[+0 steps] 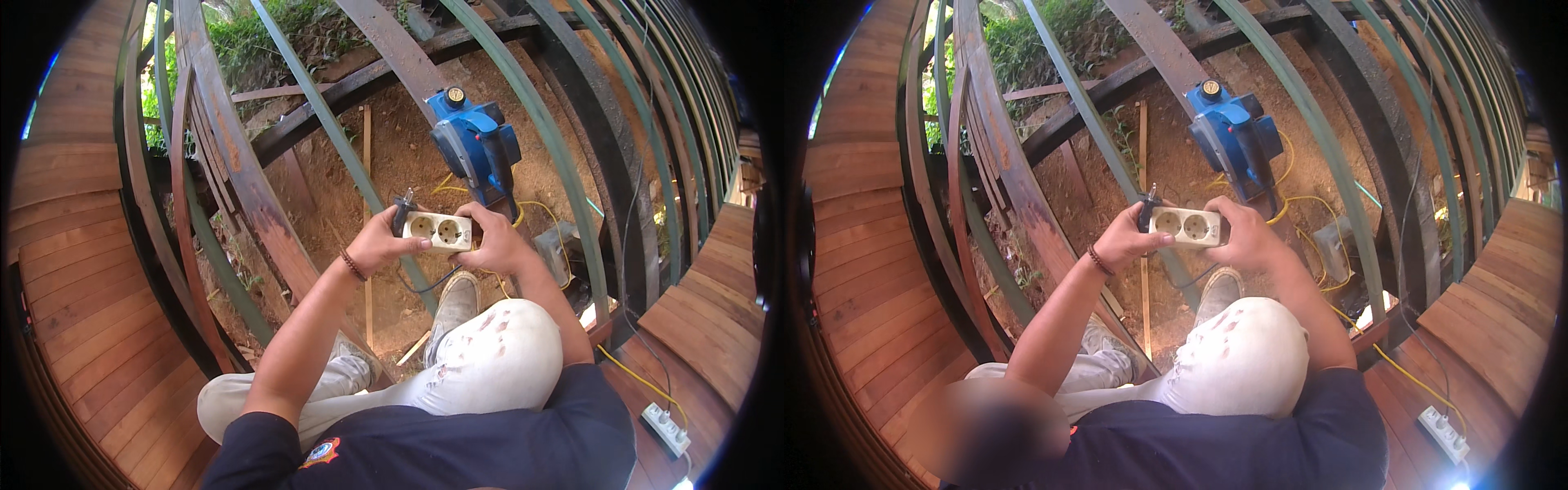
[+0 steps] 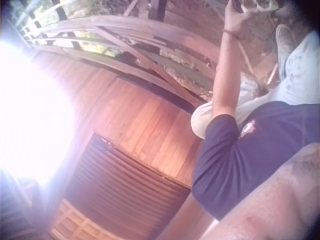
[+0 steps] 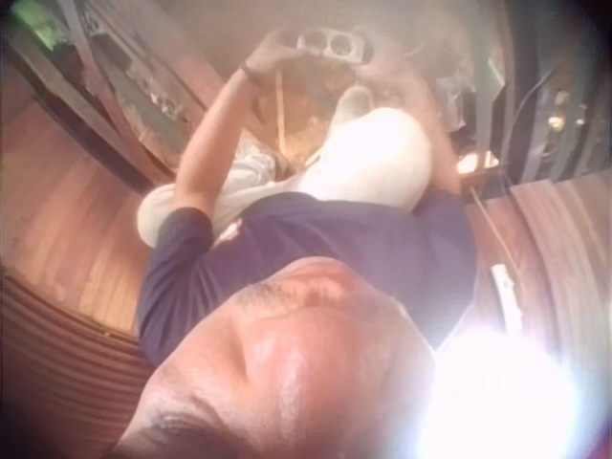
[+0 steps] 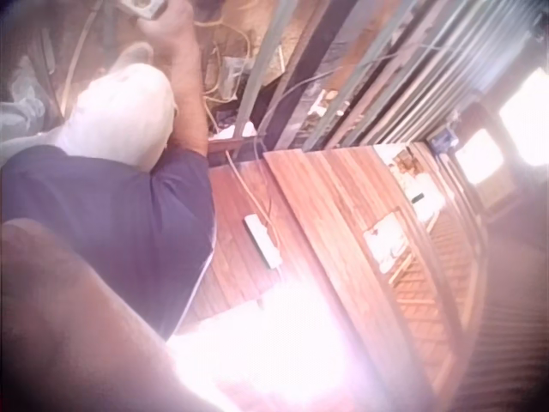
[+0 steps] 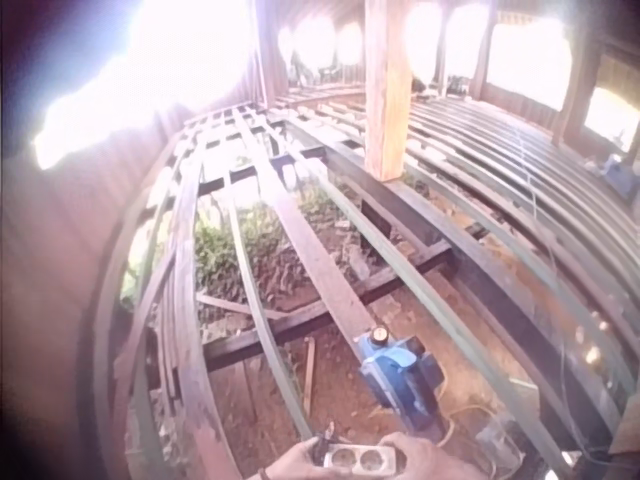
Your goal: The person adjusts and prepares a blue electric planer, then sits on the floor and uses it to smooth a wooden beam in a partially constructed wooden structure.
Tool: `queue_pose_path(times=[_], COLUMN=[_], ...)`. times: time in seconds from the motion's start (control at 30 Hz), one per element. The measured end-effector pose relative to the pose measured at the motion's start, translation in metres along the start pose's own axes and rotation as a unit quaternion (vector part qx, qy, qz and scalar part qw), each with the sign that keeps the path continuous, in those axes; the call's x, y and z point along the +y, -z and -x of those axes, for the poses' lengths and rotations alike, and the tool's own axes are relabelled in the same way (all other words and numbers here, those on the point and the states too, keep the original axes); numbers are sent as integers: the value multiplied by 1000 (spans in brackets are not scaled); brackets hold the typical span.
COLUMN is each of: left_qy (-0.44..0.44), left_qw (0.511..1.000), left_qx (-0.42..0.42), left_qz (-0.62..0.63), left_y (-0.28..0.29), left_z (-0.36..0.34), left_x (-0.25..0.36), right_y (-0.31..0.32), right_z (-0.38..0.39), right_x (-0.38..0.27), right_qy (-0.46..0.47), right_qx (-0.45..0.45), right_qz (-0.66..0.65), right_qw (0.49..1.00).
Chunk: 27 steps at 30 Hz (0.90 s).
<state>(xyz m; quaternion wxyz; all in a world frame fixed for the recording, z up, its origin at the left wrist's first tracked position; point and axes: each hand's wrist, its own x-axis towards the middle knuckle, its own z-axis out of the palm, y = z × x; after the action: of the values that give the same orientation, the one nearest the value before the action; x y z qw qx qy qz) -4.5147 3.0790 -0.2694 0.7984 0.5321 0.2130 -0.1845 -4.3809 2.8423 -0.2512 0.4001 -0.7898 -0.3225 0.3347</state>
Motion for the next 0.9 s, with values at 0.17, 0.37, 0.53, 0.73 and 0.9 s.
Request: queue_pose_path(times=[0.17,0.37,0.53,0.73,0.9], left_qy=[1,12,16,14,17], left_qw=[996,996,992,993,994], left_qx=[56,49,64,69,60], left_qz=[-63,-80,-109,-99,-87], left_y=[-1,-11,-11,-12,-13], left_z=[0,0,4,2,3], left_x=[-16,-22,-27,-32,-28], right_y=[54,57,52,49,50], right_z=[-48,-117,-123,-125,-125], right_x=[6,59,56,57,61], right_qy=[-38,-196,-163,-158,-162], right_qx=[319,98,113,126,122], right_qz=[84,-204,-189,-169,-186], right_qw=[943,954,962,965,961])
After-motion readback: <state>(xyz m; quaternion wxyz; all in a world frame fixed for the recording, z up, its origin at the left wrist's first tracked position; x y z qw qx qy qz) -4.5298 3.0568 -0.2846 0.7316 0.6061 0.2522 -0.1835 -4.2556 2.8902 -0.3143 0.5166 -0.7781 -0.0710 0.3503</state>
